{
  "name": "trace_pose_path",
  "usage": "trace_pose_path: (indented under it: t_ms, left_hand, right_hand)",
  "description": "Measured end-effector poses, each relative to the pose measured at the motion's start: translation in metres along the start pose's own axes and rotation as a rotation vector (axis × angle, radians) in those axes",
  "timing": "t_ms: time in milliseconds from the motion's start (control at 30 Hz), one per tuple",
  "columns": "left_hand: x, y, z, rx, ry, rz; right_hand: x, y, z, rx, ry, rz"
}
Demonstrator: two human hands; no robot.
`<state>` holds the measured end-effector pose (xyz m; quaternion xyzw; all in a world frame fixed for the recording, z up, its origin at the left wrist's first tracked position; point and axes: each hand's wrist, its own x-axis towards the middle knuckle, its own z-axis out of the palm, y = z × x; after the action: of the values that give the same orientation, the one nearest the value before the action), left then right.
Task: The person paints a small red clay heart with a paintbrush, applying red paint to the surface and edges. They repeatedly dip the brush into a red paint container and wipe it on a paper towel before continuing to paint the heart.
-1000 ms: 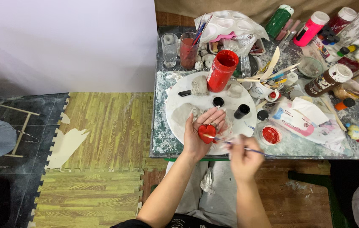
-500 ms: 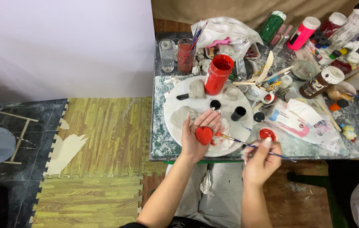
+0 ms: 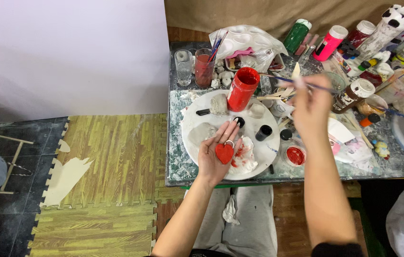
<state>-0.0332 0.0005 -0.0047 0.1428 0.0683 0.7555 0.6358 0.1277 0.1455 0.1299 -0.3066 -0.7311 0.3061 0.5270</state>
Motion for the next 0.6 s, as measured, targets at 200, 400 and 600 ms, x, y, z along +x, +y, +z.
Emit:
trace_pose_path:
  t_ms: [200,400,600]
  left_hand:
    - [-0.001,0.014,-0.005,-0.036,0.084,-0.016]
    - [0.004,0.025,-0.007,-0.027,0.074,-0.073]
    - [0.009,0.046,-0.009,0.039,0.096,-0.110]
  right_hand:
    - [0.047,-0.018,0.014,-0.607,-0.278,-0.433]
    - [0.065,-0.022,0.007,-0.576,-0.340,-0.376]
    - [0.067,-0.019,-0.001,-0.557,-0.325,-0.390]
